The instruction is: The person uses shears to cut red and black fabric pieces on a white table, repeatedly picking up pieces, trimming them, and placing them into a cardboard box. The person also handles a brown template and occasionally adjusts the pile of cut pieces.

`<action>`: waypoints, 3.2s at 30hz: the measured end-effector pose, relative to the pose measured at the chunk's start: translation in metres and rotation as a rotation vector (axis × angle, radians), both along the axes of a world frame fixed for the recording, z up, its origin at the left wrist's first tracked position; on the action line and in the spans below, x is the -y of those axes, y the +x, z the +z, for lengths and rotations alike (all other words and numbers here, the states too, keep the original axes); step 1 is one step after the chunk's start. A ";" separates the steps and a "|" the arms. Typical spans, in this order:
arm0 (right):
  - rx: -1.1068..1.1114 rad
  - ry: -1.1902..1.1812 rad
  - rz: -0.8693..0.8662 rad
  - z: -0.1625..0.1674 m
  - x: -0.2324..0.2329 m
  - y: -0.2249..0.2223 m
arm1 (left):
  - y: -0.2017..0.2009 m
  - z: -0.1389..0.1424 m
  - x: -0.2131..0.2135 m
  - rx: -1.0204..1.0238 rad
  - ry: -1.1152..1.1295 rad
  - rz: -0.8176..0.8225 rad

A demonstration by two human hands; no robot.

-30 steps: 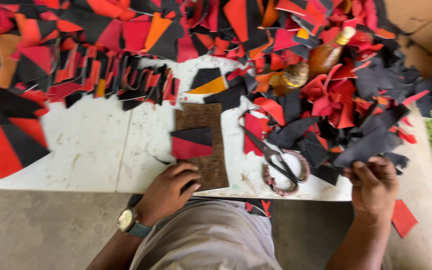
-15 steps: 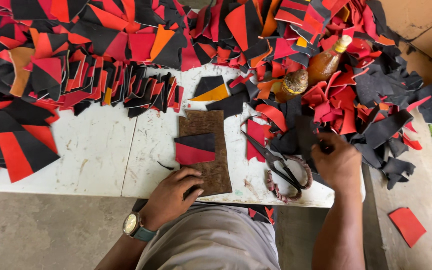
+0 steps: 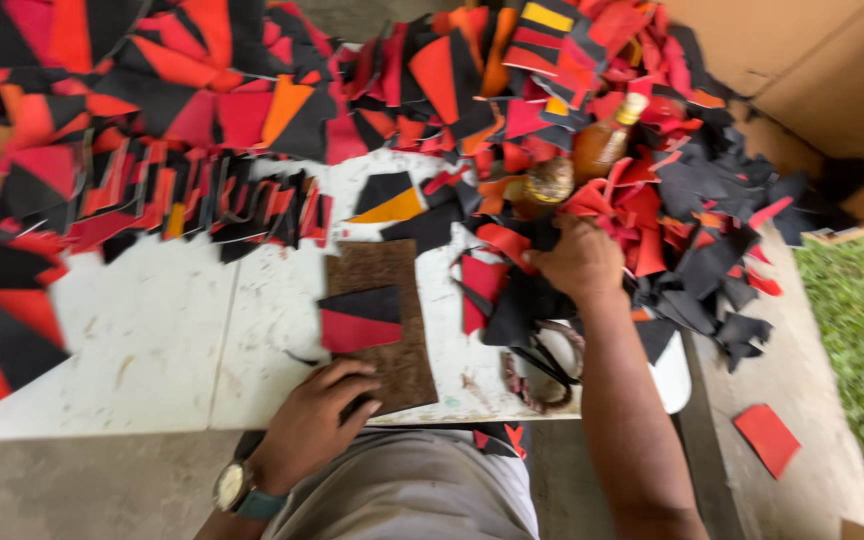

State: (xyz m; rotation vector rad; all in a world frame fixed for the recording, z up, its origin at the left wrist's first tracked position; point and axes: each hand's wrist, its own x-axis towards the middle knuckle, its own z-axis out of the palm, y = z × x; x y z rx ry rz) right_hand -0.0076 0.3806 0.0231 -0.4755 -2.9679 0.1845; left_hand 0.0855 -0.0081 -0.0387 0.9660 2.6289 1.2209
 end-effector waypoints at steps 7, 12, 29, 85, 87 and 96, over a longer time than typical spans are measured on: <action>-0.391 -0.483 0.258 0.031 -0.063 0.035 | -0.001 -0.015 -0.003 0.058 -0.027 0.027; -0.538 -0.468 0.024 0.102 -0.152 -0.007 | -0.014 -0.051 -0.001 0.134 -0.099 0.053; 0.290 0.291 -0.250 0.056 -0.109 0.035 | -0.020 -0.022 -0.008 0.278 -0.153 0.035; -0.025 -0.352 0.076 0.101 -0.101 0.006 | -0.001 0.014 -0.177 -0.222 -0.170 -0.421; -0.062 -0.234 0.168 0.086 -0.087 0.000 | -0.001 0.012 -0.177 -0.208 -0.168 -0.436; 0.193 0.186 0.104 0.031 -0.081 -0.021 | -0.001 0.006 -0.171 -0.245 -0.122 -0.452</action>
